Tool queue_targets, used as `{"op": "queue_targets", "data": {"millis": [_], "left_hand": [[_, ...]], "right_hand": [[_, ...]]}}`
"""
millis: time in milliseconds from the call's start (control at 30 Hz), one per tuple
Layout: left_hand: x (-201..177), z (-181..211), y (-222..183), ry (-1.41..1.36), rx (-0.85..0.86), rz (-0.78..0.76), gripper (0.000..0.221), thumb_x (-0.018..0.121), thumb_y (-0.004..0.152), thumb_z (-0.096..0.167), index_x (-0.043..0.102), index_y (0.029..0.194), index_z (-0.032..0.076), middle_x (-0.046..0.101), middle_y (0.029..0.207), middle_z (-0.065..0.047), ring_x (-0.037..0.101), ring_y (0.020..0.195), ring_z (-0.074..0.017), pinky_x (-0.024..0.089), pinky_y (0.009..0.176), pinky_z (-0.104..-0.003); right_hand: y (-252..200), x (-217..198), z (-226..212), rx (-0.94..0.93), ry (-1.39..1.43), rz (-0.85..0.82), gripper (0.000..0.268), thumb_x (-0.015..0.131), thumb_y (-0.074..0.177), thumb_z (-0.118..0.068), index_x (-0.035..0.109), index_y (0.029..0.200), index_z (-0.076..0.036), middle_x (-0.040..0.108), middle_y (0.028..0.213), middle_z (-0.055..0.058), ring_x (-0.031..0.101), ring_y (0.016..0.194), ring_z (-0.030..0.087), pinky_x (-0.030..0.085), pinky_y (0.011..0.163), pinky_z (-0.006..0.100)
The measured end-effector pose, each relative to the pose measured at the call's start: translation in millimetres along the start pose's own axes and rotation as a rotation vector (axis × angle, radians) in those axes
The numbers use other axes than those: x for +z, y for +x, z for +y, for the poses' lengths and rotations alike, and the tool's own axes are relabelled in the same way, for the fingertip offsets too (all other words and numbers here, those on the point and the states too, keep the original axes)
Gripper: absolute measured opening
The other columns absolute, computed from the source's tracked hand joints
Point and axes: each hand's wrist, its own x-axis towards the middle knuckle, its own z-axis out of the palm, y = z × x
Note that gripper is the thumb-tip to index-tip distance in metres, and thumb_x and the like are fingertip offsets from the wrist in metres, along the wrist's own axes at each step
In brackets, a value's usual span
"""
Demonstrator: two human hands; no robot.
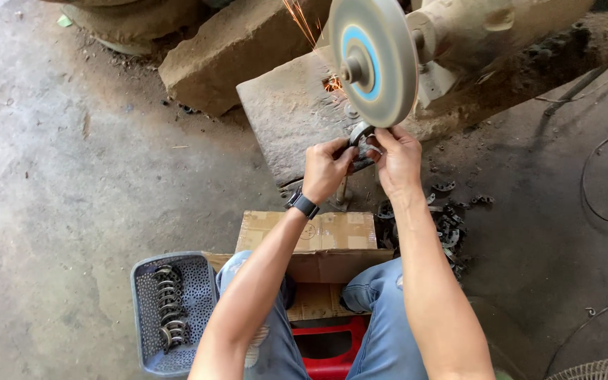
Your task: Grinding motorcycle brake shoes on a bench grinder.
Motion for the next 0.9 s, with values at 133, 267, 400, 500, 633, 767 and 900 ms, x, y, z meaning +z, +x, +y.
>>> {"op": "queue_targets", "data": {"millis": [133,267,400,500,633,767,900], "left_hand": [[7,0,1,0.075,0.032,0.039,0.014,0.074,0.092,0.011,0.077,0.097,-0.002,0.072,0.065,-0.011,0.067,0.054,-0.0101,0.052,0.052,-0.029],[32,6,11,0.018,0.194,0.128,0.022,0.076,0.090,0.012,0.076,0.108,-0.001,0.076,0.078,-0.009,0.069,0.063,-0.0086,0.057,0.057,-0.027],[33,7,6,-0.198,0.007,0.039,0.019,0.074,0.094,0.012,0.075,0.108,-0.002,0.074,0.075,-0.008,0.069,0.061,-0.0072,0.057,0.055,-0.028],[24,-2,-4,-0.157,0.004,0.074,0.024,0.074,0.093,0.011,0.076,0.113,-0.002,0.075,0.073,-0.007,0.070,0.062,-0.0062,0.056,0.056,-0.027],[27,-8,-3,-0.233,-0.029,0.102,0.025,0.076,0.091,0.011,0.074,0.112,-0.004,0.076,0.079,-0.005,0.068,0.064,-0.0056,0.059,0.056,-0.026],[43,-3,11,-0.398,-0.070,0.068,0.024,0.076,0.092,0.011,0.075,0.110,-0.005,0.075,0.082,-0.004,0.068,0.066,-0.0064,0.059,0.057,-0.026],[42,-5,10,-0.514,-0.043,0.020,0.022,0.075,0.094,0.009,0.075,0.110,-0.006,0.074,0.083,-0.003,0.066,0.066,-0.0065,0.059,0.059,-0.027]], "right_hand": [[-5,5,-12,0.044,-0.001,-0.027,0.020,0.067,0.099,-0.008,0.070,0.119,-0.004,0.072,0.098,0.002,0.067,0.079,0.014,0.055,0.062,0.028],[-6,3,-25,-0.010,0.130,0.078,0.022,0.064,0.102,-0.009,0.069,0.122,-0.002,0.073,0.097,0.005,0.065,0.077,0.013,0.053,0.061,0.027],[0,-2,-21,-0.047,0.230,0.035,0.024,0.065,0.104,-0.010,0.068,0.126,-0.001,0.071,0.094,0.004,0.062,0.074,0.012,0.051,0.059,0.026],[-1,0,-11,-0.020,0.094,0.023,0.023,0.065,0.103,-0.010,0.068,0.123,0.000,0.071,0.095,0.004,0.064,0.075,0.013,0.050,0.059,0.026],[-4,1,-13,0.000,0.053,-0.028,0.023,0.066,0.102,-0.010,0.067,0.123,-0.001,0.071,0.097,0.004,0.063,0.075,0.013,0.051,0.061,0.025],[2,-9,-20,-0.029,0.130,0.050,0.022,0.064,0.105,-0.012,0.068,0.122,0.000,0.070,0.095,0.005,0.063,0.074,0.012,0.050,0.060,0.026],[4,-10,-17,-0.055,0.209,0.068,0.017,0.063,0.106,-0.011,0.066,0.118,-0.001,0.069,0.092,0.006,0.062,0.072,0.013,0.050,0.058,0.028]]}}
